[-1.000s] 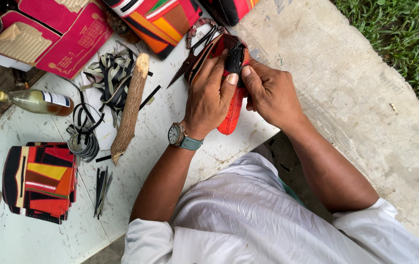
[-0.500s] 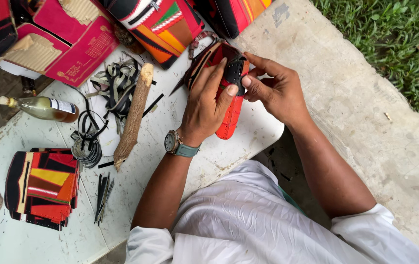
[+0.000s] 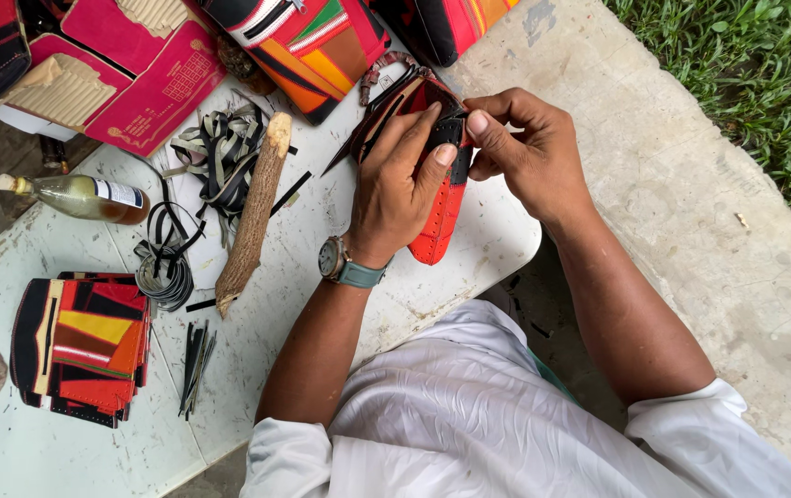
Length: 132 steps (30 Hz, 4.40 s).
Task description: The person works on a colorful patchwork pouch at an outdoor table, turning it inside out and pressing out its seams by hand. They pick up thin black stiffener strips from the table and insert them into the pouch's edge, then press and shape the seams and handle the zipper edge to form the finished pouch.
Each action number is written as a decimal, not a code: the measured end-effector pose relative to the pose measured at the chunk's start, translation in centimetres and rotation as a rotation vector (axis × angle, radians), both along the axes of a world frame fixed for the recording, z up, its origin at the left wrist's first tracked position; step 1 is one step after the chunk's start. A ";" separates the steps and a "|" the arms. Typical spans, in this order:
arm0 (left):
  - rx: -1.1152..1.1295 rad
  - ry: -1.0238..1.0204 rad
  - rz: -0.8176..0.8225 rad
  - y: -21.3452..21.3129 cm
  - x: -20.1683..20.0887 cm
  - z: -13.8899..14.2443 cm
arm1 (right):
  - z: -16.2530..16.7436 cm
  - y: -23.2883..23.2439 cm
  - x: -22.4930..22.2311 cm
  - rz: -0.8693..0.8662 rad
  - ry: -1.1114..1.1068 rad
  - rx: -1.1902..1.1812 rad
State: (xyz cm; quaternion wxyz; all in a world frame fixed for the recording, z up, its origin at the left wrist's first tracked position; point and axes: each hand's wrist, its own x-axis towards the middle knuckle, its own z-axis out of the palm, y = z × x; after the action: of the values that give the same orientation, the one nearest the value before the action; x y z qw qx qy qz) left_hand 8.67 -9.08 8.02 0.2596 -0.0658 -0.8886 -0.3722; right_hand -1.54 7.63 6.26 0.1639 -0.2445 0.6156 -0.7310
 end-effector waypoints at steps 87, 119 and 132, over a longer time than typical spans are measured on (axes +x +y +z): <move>0.150 -0.005 0.002 -3.3 -2.7 -0.4 | 0.6 -2.2 -2.3 0.017 -0.085 -0.099; 0.018 0.021 -0.194 -3.3 -4.3 0.0 | -1.9 -2.2 -1.9 -0.125 -0.012 -0.010; -0.317 -0.331 0.102 -2.8 -5.2 -1.2 | 0.0 -2.3 -1.8 0.113 -0.275 -0.109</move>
State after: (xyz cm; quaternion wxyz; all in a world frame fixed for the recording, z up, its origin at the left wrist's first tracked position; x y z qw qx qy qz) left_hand 3.43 -11.88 6.84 0.1151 0.0011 -0.9687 -0.2199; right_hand -3.36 5.30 6.21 0.2737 -0.1849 0.5322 -0.7795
